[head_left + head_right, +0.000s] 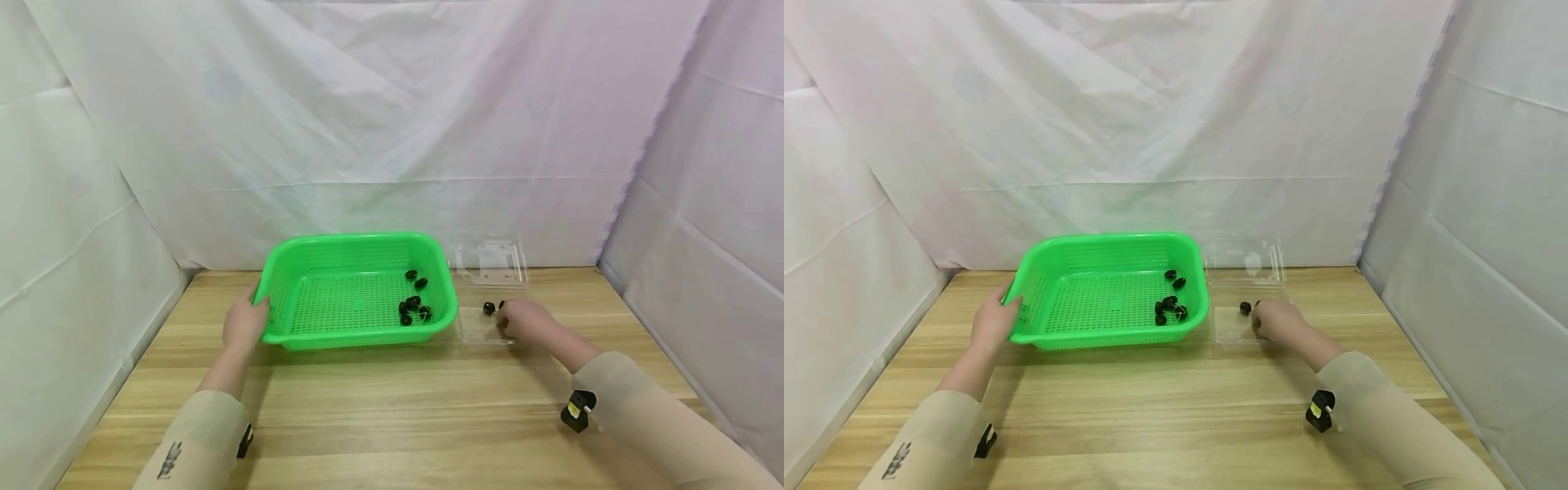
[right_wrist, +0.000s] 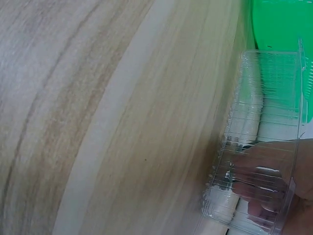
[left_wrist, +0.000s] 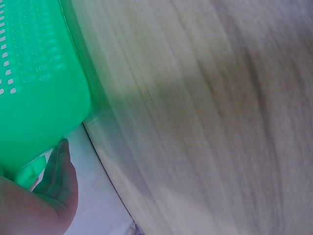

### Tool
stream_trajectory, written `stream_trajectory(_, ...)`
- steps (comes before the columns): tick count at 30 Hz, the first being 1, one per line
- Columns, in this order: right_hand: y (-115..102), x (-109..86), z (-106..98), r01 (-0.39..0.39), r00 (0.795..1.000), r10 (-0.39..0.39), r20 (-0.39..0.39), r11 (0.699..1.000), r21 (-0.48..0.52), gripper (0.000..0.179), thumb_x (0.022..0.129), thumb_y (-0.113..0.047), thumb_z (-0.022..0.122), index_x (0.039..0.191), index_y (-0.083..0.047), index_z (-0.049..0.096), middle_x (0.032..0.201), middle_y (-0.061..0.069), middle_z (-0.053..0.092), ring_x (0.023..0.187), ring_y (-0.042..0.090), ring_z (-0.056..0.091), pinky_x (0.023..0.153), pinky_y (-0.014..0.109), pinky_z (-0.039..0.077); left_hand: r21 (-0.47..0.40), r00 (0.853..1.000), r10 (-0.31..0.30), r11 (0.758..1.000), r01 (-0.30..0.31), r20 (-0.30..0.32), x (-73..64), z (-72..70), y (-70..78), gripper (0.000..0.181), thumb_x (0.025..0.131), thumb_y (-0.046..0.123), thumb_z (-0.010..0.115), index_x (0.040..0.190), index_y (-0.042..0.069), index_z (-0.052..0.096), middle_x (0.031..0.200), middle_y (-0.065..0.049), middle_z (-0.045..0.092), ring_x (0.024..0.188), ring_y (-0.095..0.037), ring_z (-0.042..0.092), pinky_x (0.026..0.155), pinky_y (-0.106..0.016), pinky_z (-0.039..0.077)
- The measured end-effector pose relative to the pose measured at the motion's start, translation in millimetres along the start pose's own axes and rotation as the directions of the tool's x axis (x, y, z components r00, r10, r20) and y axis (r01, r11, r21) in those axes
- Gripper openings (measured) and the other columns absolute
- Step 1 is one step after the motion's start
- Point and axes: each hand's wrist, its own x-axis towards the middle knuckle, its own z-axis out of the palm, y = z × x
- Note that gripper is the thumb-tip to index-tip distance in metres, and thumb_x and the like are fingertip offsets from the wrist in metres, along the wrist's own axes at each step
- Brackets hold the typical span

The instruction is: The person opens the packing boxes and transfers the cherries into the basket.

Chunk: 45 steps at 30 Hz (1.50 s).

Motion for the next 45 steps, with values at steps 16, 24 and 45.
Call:
stream_trajectory(16,-1,-4.1,-8,-0.002,0.997,0.002,-0.071,1.0,0.011,0.024,0.083,-0.001,0.067,0.064,-0.016,0.066,0.07,-0.006,0.061,0.06,0.014,0.045,0.053,0.031,0.037,-0.003,1.0,-0.005,1.0,0.005,0.003,-0.7,0.9,1.1,0.056,0.104,0.028,0.038,0.156,0.017,0.022,0.148,-0.025,0.037,0.087,-0.033,0.054,0.066,-0.038,0.041)
stream_trajectory(24,1,-0.9,-18,0.062,0.99,-0.065,-0.124,0.998,-0.033,0.01,0.084,-0.003,0.073,0.082,-0.011,0.078,0.083,0.0,0.072,0.07,0.016,0.063,0.061,0.036,0.053,0.005,1.0,-0.012,1.0,0.012,0.009,0.3,1.4,1.4,0.057,0.104,0.029,0.038,0.156,0.017,0.021,0.151,-0.026,0.034,0.098,-0.038,0.053,0.069,-0.04,0.04)
stream_trajectory(45,-19,-2.1,-51,0.161,0.967,-0.182,-0.176,0.979,-0.127,0.015,0.082,-0.001,0.073,0.073,-0.012,0.072,0.073,-0.004,0.063,0.064,0.012,0.054,0.057,0.031,0.047,0.002,1.0,-0.005,1.0,0.005,0.003,-2.2,-0.7,1.6,0.056,0.104,0.029,0.037,0.156,0.017,0.022,0.148,-0.027,0.037,0.1,-0.038,0.053,0.069,-0.04,0.04)
